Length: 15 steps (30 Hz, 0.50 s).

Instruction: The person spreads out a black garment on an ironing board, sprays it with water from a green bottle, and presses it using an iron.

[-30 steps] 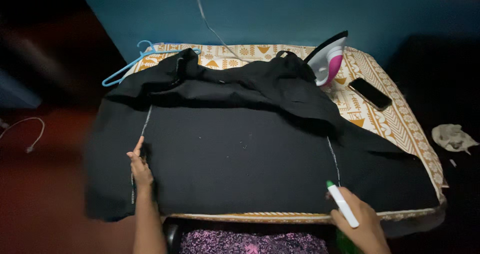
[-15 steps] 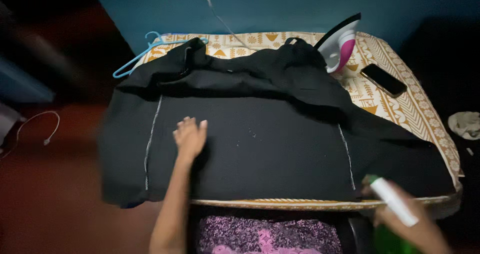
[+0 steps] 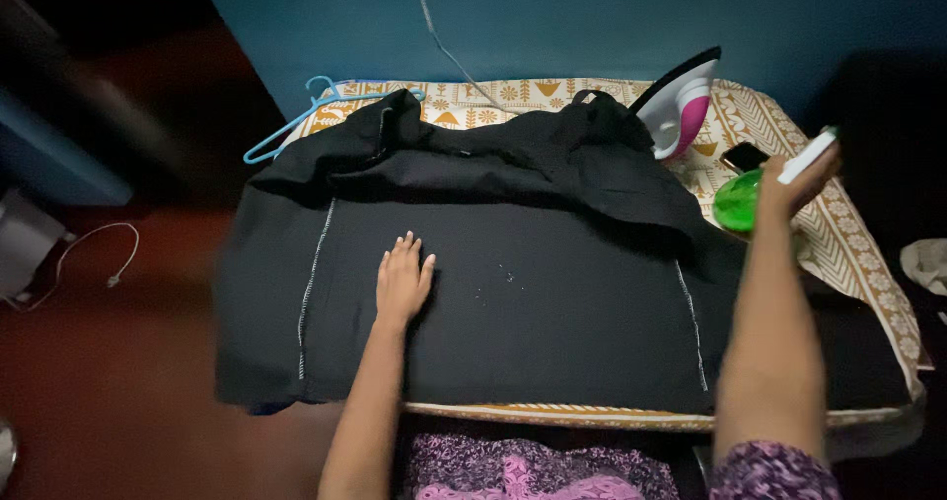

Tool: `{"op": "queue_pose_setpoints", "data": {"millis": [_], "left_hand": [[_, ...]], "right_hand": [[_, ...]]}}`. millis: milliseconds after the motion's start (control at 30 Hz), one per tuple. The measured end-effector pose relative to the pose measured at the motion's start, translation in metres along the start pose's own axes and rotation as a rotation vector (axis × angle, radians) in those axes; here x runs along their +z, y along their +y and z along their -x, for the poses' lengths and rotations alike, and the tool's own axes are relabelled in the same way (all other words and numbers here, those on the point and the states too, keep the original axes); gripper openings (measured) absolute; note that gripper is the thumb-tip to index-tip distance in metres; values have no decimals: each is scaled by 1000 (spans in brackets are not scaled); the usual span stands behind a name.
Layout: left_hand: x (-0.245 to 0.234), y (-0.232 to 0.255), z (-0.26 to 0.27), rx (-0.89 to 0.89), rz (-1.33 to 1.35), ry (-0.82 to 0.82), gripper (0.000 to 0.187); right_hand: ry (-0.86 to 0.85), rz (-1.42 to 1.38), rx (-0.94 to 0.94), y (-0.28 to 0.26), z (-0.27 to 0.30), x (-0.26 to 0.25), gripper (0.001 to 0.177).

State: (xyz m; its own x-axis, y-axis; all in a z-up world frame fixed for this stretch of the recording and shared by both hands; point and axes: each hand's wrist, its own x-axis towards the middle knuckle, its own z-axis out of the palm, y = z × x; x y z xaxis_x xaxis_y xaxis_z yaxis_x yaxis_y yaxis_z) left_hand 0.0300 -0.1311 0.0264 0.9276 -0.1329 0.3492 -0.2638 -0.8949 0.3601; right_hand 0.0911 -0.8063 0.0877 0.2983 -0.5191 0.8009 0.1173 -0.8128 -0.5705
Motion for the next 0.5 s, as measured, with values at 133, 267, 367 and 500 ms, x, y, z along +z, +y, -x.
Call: {"op": "queue_pose_setpoints", "data": {"millis": [133,267,367,500], "left_hand": [[-4,1,-2,-13,5,-2,57],[2,-1,1,-10,22,-7,56],[5,-1,-4,-22,1,-4,57],[5,-1,-1,-34,4,-8,57]], "right_hand": [[-55,239,158,-8,11,14,79],[102,357,-36,-32,34,15,93],[76,249,-106,-76,53,47,95],[-33,97,-94,-111,62,81,73]]}}
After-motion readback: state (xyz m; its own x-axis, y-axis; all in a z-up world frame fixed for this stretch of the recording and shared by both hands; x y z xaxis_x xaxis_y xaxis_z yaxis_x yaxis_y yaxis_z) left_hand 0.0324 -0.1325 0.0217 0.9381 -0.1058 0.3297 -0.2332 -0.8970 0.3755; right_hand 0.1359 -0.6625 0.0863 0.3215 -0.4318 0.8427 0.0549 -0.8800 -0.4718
